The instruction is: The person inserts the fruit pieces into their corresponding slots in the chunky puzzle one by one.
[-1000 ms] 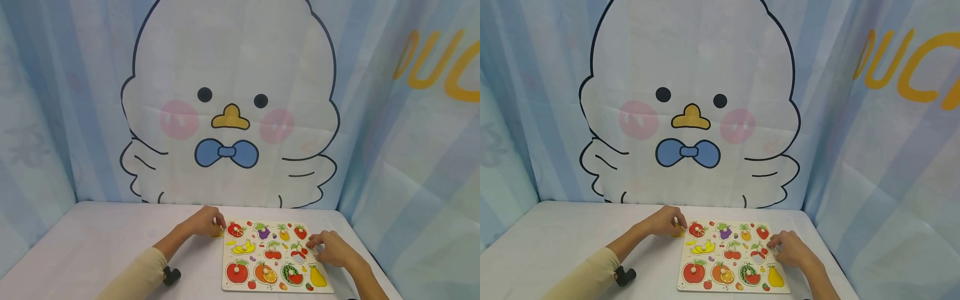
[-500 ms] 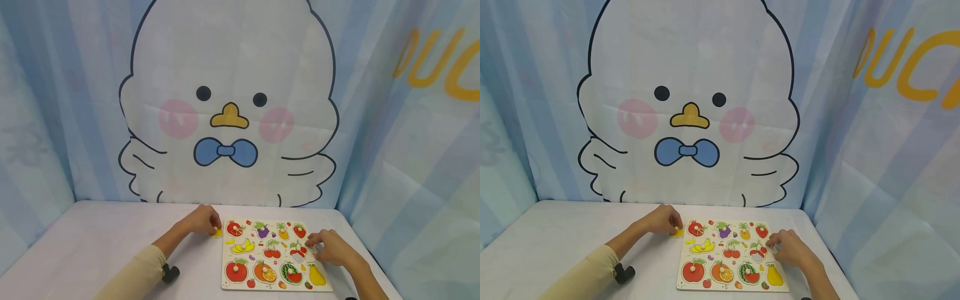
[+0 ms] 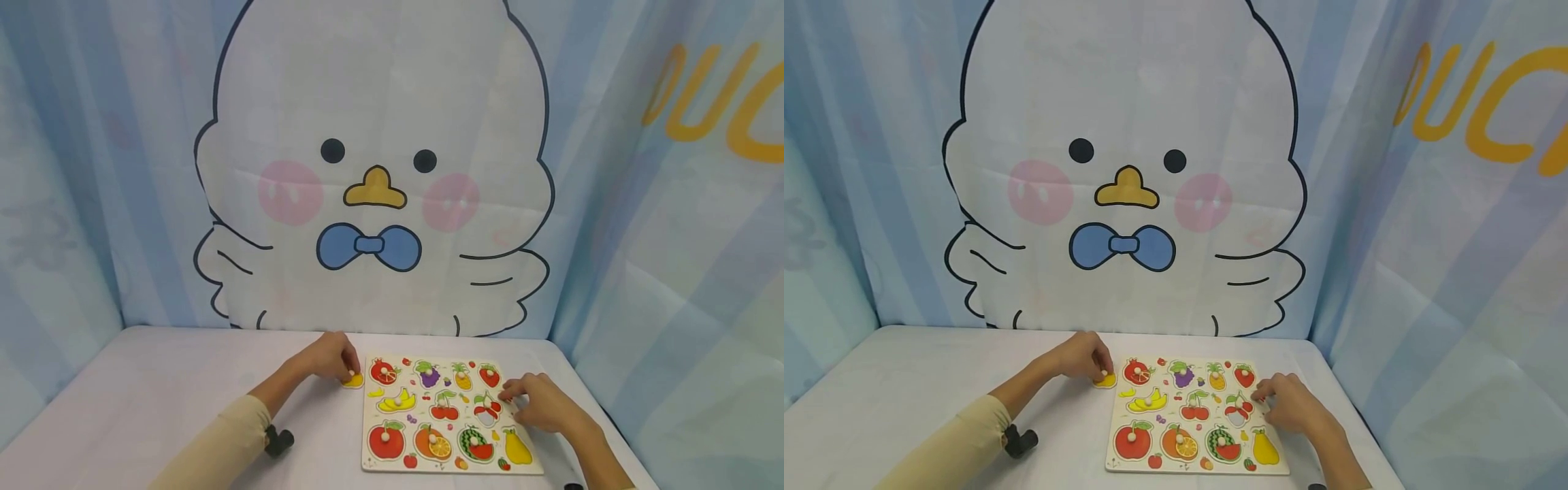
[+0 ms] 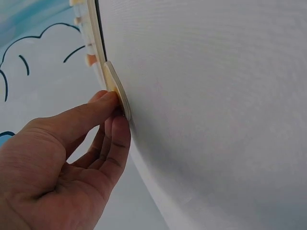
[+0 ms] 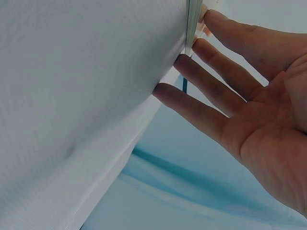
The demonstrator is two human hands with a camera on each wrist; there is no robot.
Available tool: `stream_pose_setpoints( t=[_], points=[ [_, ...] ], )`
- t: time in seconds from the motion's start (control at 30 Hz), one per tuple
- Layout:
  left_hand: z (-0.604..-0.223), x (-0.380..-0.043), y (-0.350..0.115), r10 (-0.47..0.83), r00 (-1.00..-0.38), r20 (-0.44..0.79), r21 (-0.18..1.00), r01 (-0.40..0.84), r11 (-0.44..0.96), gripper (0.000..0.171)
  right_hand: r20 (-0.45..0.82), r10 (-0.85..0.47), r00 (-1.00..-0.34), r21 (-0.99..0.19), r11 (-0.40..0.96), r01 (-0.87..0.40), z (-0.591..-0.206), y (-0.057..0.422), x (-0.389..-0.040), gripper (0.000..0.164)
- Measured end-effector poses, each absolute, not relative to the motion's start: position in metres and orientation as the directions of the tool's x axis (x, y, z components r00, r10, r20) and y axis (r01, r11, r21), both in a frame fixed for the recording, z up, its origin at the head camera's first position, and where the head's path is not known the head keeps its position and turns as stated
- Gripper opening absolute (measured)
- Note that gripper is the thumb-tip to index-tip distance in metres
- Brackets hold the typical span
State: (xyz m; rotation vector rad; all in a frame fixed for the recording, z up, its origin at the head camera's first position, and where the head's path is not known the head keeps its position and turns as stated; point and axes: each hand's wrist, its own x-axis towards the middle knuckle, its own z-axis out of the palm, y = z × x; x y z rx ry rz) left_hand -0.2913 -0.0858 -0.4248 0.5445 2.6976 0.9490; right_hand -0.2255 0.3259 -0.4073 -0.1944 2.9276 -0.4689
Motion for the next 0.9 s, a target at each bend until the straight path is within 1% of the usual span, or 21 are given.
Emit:
stream_pose_setpoints(
  t=[0.47,0.7,0.9],
  points=[
    [-0.421,-0.287,-0.087,0.44,-0.894,-0.089,0.628,0.292,0.721,0.015,-0.124,-0.155,-0.98,-0.328,0.939,-0.107,-0.41,0.328,-0.223,0.032],
    [-0.416,-0.285,-0.077,0.482,-0.874,-0.069,0.64,0.331,0.693,0.014,-0.114,-0.147,-0.983,-0.332,0.938,-0.102,-0.411,0.327,-0.222,0.031],
    [-0.411,-0.282,-0.065,0.516,-0.856,-0.045,0.625,0.379,0.682,0.014,-0.11,-0.15,-0.982,-0.336,0.936,-0.106,-0.411,0.327,-0.222,0.031]
  ],
)
